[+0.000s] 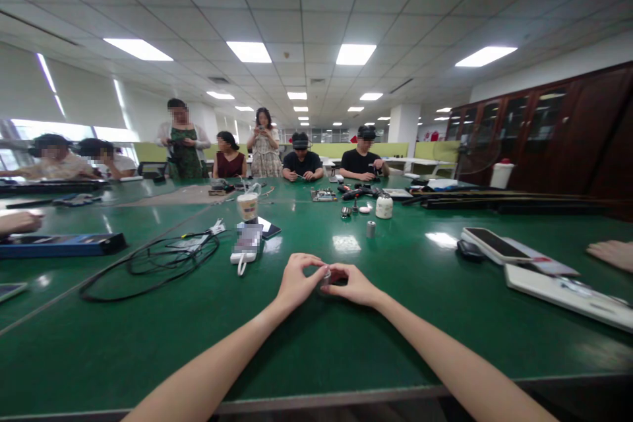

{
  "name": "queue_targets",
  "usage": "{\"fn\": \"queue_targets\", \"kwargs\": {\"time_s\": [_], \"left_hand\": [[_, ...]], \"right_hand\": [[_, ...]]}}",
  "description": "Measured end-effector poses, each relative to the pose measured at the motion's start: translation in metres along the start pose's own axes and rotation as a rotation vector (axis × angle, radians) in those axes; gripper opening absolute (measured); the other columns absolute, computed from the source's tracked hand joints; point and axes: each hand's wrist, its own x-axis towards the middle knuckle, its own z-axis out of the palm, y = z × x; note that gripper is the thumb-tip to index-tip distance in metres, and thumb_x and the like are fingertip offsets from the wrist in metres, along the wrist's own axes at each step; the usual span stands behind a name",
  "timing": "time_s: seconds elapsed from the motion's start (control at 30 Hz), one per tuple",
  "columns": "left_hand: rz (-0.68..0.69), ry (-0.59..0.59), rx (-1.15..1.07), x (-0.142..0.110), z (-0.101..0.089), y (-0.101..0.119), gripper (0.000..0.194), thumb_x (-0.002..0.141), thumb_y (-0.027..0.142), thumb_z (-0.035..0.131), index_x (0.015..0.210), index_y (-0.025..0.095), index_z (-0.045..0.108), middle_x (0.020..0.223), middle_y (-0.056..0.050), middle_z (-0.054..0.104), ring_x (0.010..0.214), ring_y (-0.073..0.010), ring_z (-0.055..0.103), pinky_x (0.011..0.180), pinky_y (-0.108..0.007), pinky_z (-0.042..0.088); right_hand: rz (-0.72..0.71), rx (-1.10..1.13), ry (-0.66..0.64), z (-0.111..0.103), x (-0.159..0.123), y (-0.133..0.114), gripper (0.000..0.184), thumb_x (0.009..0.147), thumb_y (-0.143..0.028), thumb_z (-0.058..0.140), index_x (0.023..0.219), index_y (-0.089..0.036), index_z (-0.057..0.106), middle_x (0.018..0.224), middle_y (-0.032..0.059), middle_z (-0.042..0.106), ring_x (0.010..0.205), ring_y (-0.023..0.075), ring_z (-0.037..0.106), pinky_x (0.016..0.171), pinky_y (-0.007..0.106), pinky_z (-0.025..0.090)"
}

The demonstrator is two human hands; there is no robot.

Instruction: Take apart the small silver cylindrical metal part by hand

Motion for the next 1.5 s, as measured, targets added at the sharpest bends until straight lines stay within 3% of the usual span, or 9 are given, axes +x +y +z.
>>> {"fn": "queue_targets", "kwargs": {"time_s": [0.17,0.3,0.4,0.5,0.63,0.9,1.13,1.37,1.5], "left_hand": [[-0.040,0.099,0.096,0.013,-0.016,-0.016,0.022,0.087,0.041,0.062,0.093,0.026,0.078,0.099,-0.006,0.072,0.105,-0.0256,0.057,0.099,-0.043,0.041],[-0.115,-0.007,0.183,0.005,-0.011,-0.040,0.011,0.070,0.039,0.078,0.072,0.029,0.080,0.088,-0.006,0.072,0.096,-0.0298,0.057,0.088,-0.045,0.046],[-0.160,-0.037,0.231,-0.003,0.000,-0.047,0.006,0.063,0.034,0.083,0.064,0.029,0.079,0.093,-0.009,0.071,0.099,-0.0333,0.055,0.085,-0.047,0.046],[-0.145,0.002,0.243,-0.004,0.004,-0.040,0.003,0.070,0.032,0.079,0.071,0.030,0.080,0.105,-0.009,0.068,0.108,-0.0345,0.051,0.091,-0.050,0.042],[-0.054,0.050,0.193,0.000,0.000,-0.023,0.014,0.086,0.033,0.066,0.088,0.028,0.079,0.104,-0.006,0.068,0.108,-0.0280,0.052,0.098,-0.045,0.041],[0.079,-0.030,0.089,-0.005,-0.002,0.000,0.011,0.085,0.029,0.067,0.086,0.026,0.078,0.095,-0.004,0.071,0.101,-0.0244,0.055,0.094,-0.040,0.044],[0.066,-0.099,0.049,-0.003,-0.005,-0.002,0.017,0.088,0.032,0.063,0.088,0.027,0.079,0.100,-0.006,0.070,0.106,-0.0267,0.053,0.097,-0.044,0.041],[-0.044,-0.129,-0.053,-0.014,0.010,-0.007,0.048,0.087,0.039,0.063,0.130,0.020,0.059,0.116,-0.010,0.067,0.114,-0.0272,0.054,0.102,-0.044,0.042],[-0.075,-0.172,-0.120,-0.018,0.018,-0.011,0.047,0.083,0.038,0.068,0.126,0.019,0.061,0.121,-0.011,0.067,0.114,-0.0274,0.058,0.101,-0.042,0.045]], "right_hand": [[-0.002,-0.035,0.009,-0.001,-0.002,-0.002,0.053,0.069,-0.048,0.080,0.108,-0.014,0.068,0.096,0.0099,0.074,0.087,0.0237,0.069,0.085,0.041,0.054],[-0.027,-0.091,-0.001,-0.003,-0.004,-0.003,0.050,0.073,-0.047,0.078,0.110,-0.014,0.067,0.098,0.0093,0.074,0.089,0.0230,0.069,0.085,0.038,0.054],[-0.055,-0.165,-0.005,-0.004,-0.006,-0.004,0.046,0.076,-0.045,0.075,0.111,-0.016,0.068,0.099,0.0077,0.074,0.089,0.0226,0.068,0.084,0.037,0.053],[-0.087,-0.272,0.004,-0.006,-0.007,-0.005,0.041,0.075,-0.044,0.076,0.107,-0.018,0.071,0.099,0.0072,0.073,0.090,0.0253,0.065,0.083,0.039,0.050],[-0.141,-0.385,-0.019,-0.008,-0.007,-0.006,0.028,0.078,-0.043,0.074,0.095,-0.021,0.074,0.092,0.0054,0.073,0.088,0.0260,0.063,0.084,0.039,0.046],[-0.210,-0.447,-0.061,-0.008,-0.007,-0.006,0.022,0.083,-0.041,0.070,0.090,-0.021,0.072,0.091,0.0032,0.073,0.089,0.0231,0.064,0.086,0.035,0.044],[-0.210,-0.450,-0.026,-0.007,-0.007,-0.002,0.022,0.082,-0.041,0.072,0.091,-0.021,0.073,0.090,0.0033,0.074,0.088,0.0235,0.065,0.083,0.034,0.046],[-0.234,-0.387,0.103,-0.008,-0.010,-0.014,0.036,0.086,-0.031,0.067,0.122,-0.024,0.064,0.118,0.0065,0.068,0.106,0.0247,0.061,0.095,0.040,0.044],[-0.278,-0.368,0.131,-0.011,-0.009,-0.020,0.027,0.092,-0.027,0.058,0.118,-0.026,0.067,0.114,0.0050,0.070,0.105,0.0230,0.061,0.096,0.039,0.043]]}}
